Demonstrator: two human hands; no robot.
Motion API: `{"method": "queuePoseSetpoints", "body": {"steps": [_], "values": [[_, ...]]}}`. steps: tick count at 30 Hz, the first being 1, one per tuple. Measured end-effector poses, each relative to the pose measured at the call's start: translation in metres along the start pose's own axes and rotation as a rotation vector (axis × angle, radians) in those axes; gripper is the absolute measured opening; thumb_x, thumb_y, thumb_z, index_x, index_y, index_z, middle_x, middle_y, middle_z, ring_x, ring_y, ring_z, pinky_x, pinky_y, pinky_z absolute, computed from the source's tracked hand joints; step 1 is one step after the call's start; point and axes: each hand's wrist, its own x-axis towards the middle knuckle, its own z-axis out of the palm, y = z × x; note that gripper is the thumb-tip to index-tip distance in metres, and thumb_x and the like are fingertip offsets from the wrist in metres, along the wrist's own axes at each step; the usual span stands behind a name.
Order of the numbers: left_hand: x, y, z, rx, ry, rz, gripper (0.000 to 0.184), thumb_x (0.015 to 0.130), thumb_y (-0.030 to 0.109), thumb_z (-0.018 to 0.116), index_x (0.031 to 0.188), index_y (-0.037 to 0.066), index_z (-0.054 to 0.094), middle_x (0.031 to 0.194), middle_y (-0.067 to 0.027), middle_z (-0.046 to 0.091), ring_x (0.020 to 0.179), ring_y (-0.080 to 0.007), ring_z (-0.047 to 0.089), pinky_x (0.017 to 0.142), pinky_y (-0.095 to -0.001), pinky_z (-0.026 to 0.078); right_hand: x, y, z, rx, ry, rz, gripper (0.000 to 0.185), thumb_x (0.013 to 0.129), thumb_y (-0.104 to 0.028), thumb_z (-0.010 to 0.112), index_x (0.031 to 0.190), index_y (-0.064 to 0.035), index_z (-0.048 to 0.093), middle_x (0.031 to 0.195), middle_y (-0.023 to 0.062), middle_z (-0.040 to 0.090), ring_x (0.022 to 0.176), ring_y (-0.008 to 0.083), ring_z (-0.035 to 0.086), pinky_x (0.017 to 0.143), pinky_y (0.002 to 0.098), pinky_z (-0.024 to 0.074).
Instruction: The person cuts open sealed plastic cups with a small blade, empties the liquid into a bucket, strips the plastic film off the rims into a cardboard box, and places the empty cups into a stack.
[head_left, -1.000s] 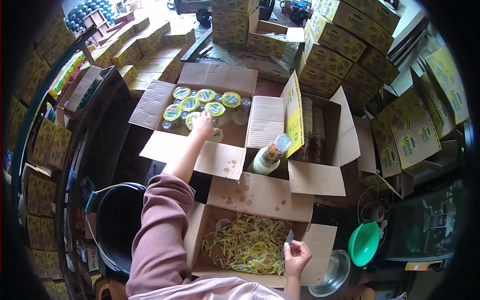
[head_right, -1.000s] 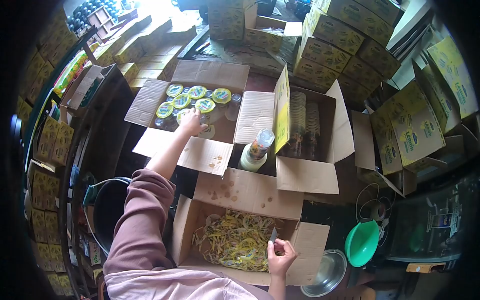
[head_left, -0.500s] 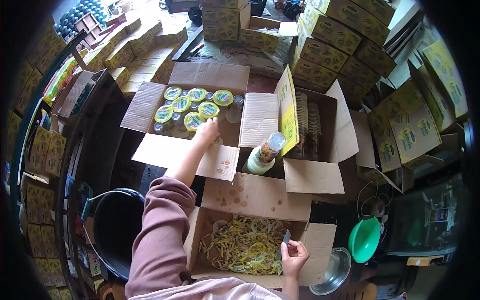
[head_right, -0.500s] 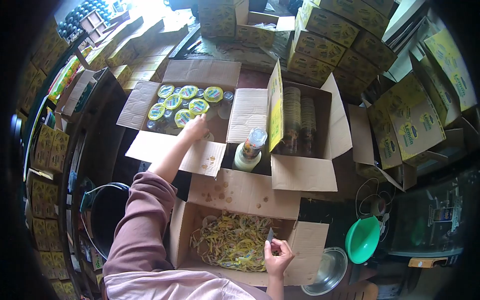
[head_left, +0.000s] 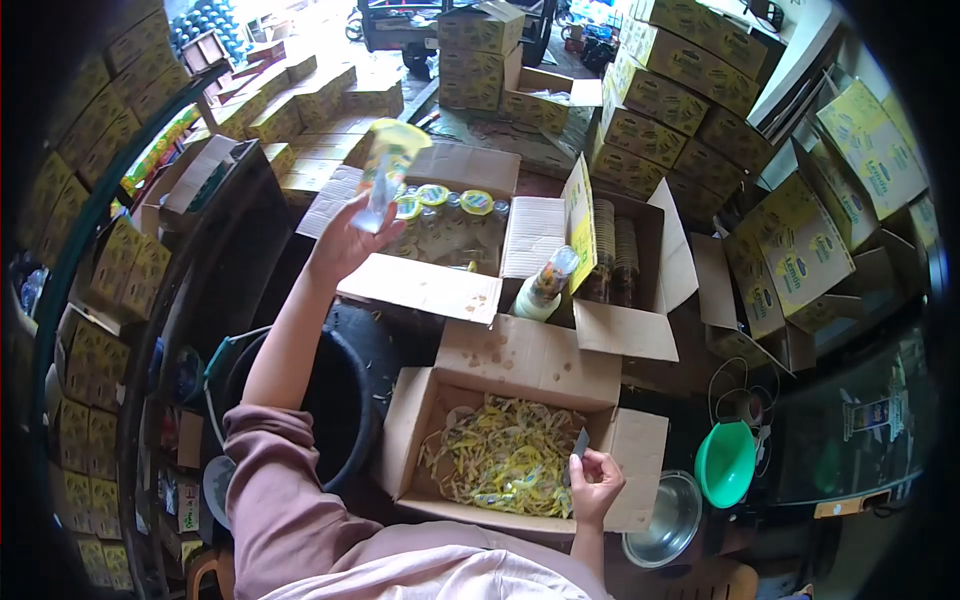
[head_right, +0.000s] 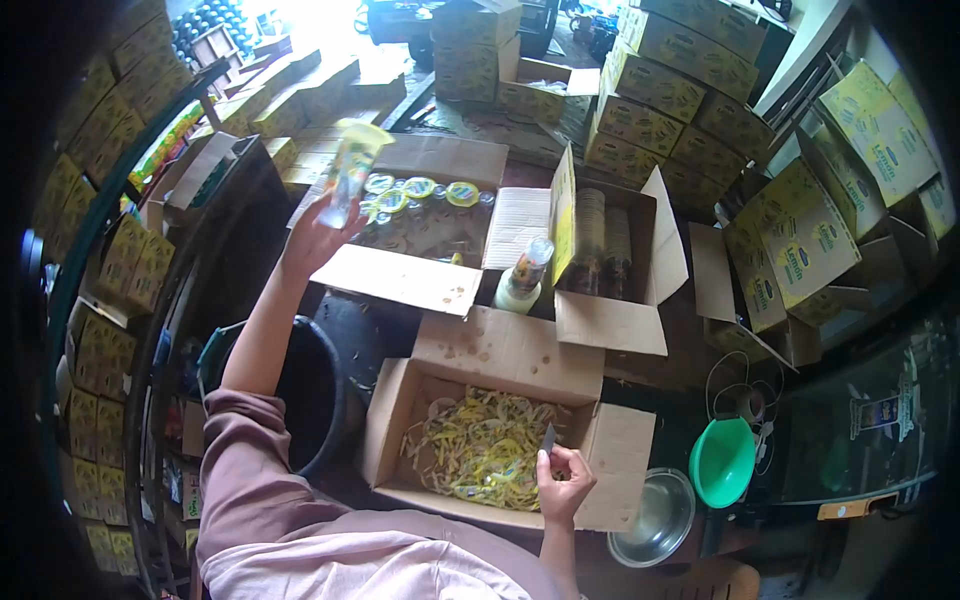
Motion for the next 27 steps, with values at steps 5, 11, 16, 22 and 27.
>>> {"method": "queuePoseSetpoints", "body": {"steps": [5, 11, 16, 22, 27], "values": [[-0.130, 0.008, 0.052, 0.220, -0.107, -0.064, 0.066, 0.073, 0.004, 0.055, 0.133, 0.012, 0.028, 0.109, -0.0097, 0.048, 0.104, -0.0265, 0.053, 0.083, -0.0500, 0.050, -0.034, -0.021, -0.002, 0.115, -0.072, -0.041, 0.006, 0.072, 0.001, 0.065, 0.076, 0.0008, 0.062, 0.067, 0.0047, 0.059, 0.057, 0.0097, 0.058, 0.054, 0.0217, 0.0457], [-0.234, 0.016, 0.016, 0.596, 0.242, -0.019, 0.038, 0.083, 0.026, 0.059, 0.113, 0.009, 0.044, 0.088, -0.0051, 0.057, 0.082, -0.0172, 0.059, 0.066, -0.0331, 0.054, -0.067, -0.024, 0.017, 0.387, -0.109, 0.142, 0.008, 0.077, -0.003, 0.066, 0.085, -0.0030, 0.062, 0.074, 0.0004, 0.062, 0.062, 0.0051, 0.055, 0.056, 0.0200, 0.0440], [-0.262, -0.012, 0.009, 0.681, 0.386, 0.175, 0.050, 0.075, 0.006, 0.067, 0.118, 0.008, 0.040, 0.106, -0.0098, 0.056, 0.092, -0.0209, 0.061, 0.068, -0.0349, 0.055, -0.067, -0.032, 0.037, 0.891, -0.095, 0.606, 0.024, 0.081, -0.007, 0.062, 0.102, -0.0133, 0.053, 0.081, -0.0053, 0.057, 0.066, 0.0037, 0.055, 0.057, 0.0194, 0.0480], [-0.267, -0.015, -0.026, 0.972, 0.340, 0.236, 0.045, 0.068, 0.000, 0.072, 0.108, 0.002, 0.050, 0.096, -0.0066, 0.060, 0.087, -0.0150, 0.060, 0.075, -0.0291, 0.051, -0.056, -0.063, 0.069, 1.031, -0.399, 0.555, 0.034, 0.081, 0.003, 0.058, 0.112, -0.0031, 0.048, 0.090, 0.0030, 0.060, 0.079, 0.0109, 0.059, 0.071, 0.0215, 0.0500], [-0.275, -0.037, -0.038, 1.225, 0.370, 0.479, 0.050, 0.068, 0.007, 0.075, 0.109, 0.004, 0.045, 0.096, -0.0074, 0.062, 0.090, -0.0152, 0.060, 0.080, -0.0278, 0.048, -0.047, -0.119, 0.117, 0.892, -0.489, 0.334, 0.046, 0.077, 0.002, 0.064, 0.119, -0.0015, 0.046, 0.091, 0.0050, 0.058, 0.084, 0.0106, 0.057, 0.072, 0.0199, 0.0477]]}}
